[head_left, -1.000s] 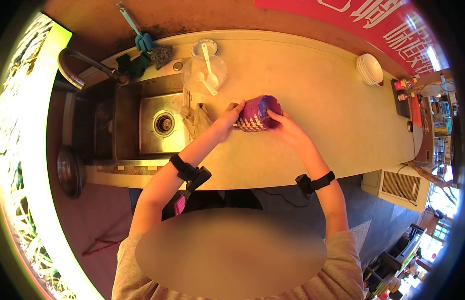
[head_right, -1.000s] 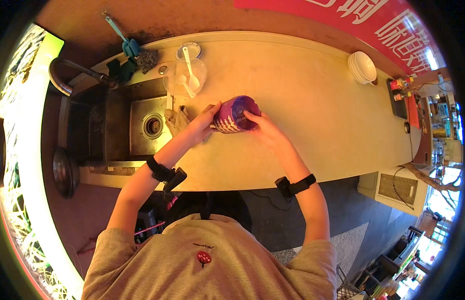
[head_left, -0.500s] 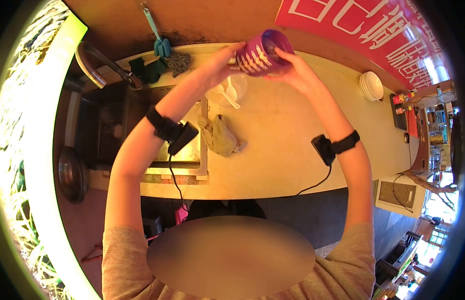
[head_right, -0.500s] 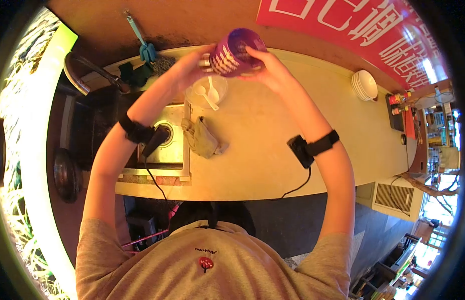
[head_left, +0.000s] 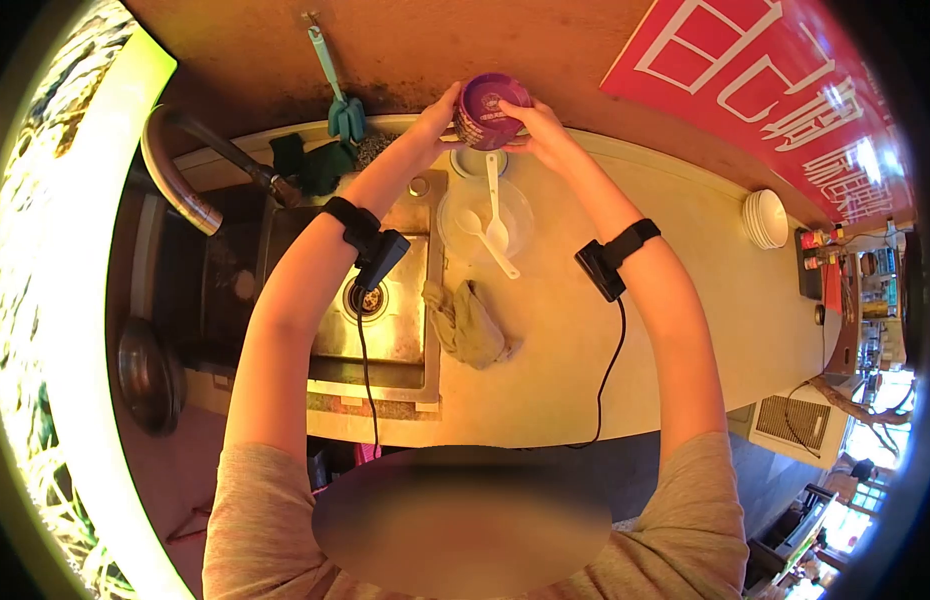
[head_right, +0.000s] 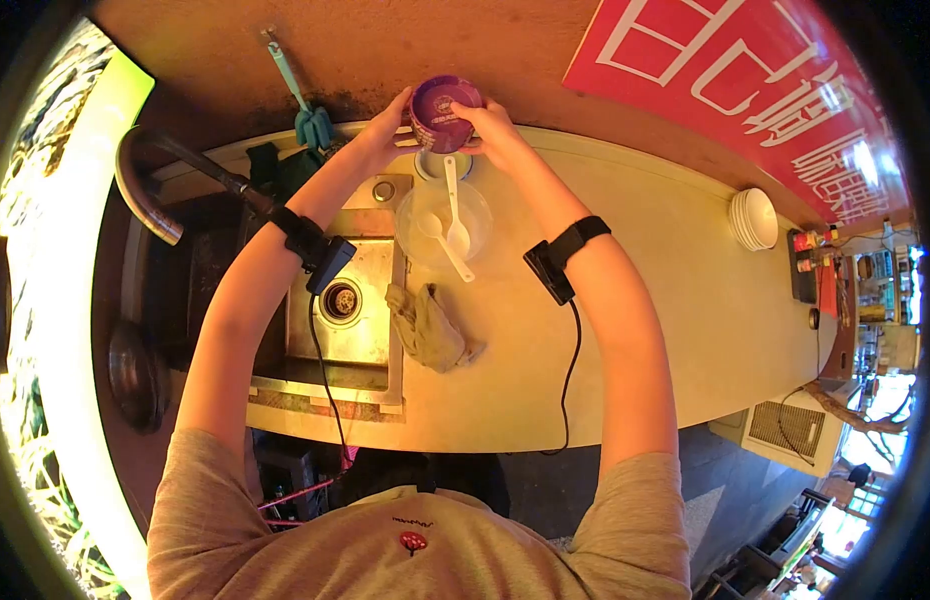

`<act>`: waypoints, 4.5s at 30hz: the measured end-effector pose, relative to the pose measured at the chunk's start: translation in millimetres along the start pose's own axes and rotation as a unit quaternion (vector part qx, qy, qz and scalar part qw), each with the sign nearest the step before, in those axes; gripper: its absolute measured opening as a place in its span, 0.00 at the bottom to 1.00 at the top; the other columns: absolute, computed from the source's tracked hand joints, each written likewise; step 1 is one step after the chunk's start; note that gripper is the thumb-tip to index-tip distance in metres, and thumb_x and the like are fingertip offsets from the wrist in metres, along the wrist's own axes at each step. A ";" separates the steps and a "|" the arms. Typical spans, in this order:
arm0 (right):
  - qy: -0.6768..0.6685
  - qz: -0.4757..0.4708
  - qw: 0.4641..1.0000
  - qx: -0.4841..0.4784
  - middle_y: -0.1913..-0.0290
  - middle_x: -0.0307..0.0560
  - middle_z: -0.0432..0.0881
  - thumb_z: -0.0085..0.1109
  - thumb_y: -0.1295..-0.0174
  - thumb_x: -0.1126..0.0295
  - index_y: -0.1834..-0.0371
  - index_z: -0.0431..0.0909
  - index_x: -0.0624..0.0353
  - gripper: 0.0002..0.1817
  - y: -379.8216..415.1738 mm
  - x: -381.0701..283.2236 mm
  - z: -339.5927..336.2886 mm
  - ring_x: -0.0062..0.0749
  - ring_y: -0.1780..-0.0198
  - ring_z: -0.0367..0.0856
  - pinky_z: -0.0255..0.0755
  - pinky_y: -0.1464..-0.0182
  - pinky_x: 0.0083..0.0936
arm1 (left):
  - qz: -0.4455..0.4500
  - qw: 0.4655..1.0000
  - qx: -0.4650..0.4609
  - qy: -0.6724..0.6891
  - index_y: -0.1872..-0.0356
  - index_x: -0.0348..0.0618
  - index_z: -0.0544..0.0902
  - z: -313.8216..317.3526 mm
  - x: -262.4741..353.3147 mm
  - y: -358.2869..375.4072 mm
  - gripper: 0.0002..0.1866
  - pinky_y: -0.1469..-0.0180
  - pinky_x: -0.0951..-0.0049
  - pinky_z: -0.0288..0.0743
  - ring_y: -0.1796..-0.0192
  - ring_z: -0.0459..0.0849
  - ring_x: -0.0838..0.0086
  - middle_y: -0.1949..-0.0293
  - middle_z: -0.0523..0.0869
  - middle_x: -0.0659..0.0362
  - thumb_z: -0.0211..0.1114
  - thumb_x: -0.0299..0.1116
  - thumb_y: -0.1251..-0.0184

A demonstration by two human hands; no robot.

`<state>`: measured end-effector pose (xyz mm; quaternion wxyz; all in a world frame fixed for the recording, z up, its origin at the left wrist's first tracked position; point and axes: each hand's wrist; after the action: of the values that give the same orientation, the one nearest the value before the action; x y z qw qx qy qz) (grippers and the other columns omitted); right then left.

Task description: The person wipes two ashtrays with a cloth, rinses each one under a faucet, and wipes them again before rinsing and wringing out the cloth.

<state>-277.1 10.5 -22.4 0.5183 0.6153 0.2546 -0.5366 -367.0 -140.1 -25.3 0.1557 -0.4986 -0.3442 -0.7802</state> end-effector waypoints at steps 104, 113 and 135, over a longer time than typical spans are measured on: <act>0.619 -0.059 0.716 0.318 0.50 0.49 0.64 0.58 0.46 0.63 0.38 0.63 0.40 0.30 256.3 209.1 -85.0 0.50 0.52 0.64 0.67 0.51 0.38 | -0.039 0.990 0.092 0.099 0.66 0.27 0.63 -2.9 -158.6 91.8 0.09 0.63 0.61 0.84 0.66 0.81 0.53 0.68 0.67 0.54 0.53 0.18 0.46; 0.599 -0.168 0.732 0.277 0.50 0.54 0.65 0.55 0.44 0.67 0.40 0.66 0.44 0.25 159.9 195.5 -58.6 0.55 0.53 0.66 0.68 0.51 0.41 | -0.044 0.991 0.065 0.109 0.64 0.22 0.70 -27.2 -108.2 211.1 0.08 0.57 0.70 0.81 0.62 0.82 0.60 0.63 0.75 0.47 0.51 0.18 0.44; 0.601 -0.351 0.718 -0.012 0.50 0.40 0.71 0.55 0.49 0.71 0.56 0.79 0.48 0.15 109.5 188.9 60.2 0.48 0.47 0.65 0.66 0.47 0.37 | -0.041 0.971 0.203 0.115 0.62 0.28 0.73 -100.4 -133.4 359.1 0.07 0.57 0.73 0.80 0.64 0.83 0.69 0.64 0.80 0.52 0.53 0.22 0.40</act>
<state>-150.1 -126.7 -150.3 0.0379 0.6685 0.7168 -0.1948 -163.3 -479.7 -32.9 0.2600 -0.3488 -0.4956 -0.7517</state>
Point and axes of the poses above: each hand's wrist, its own y-axis away from the middle knuckle, its own z-axis out of the palm, x = y × z
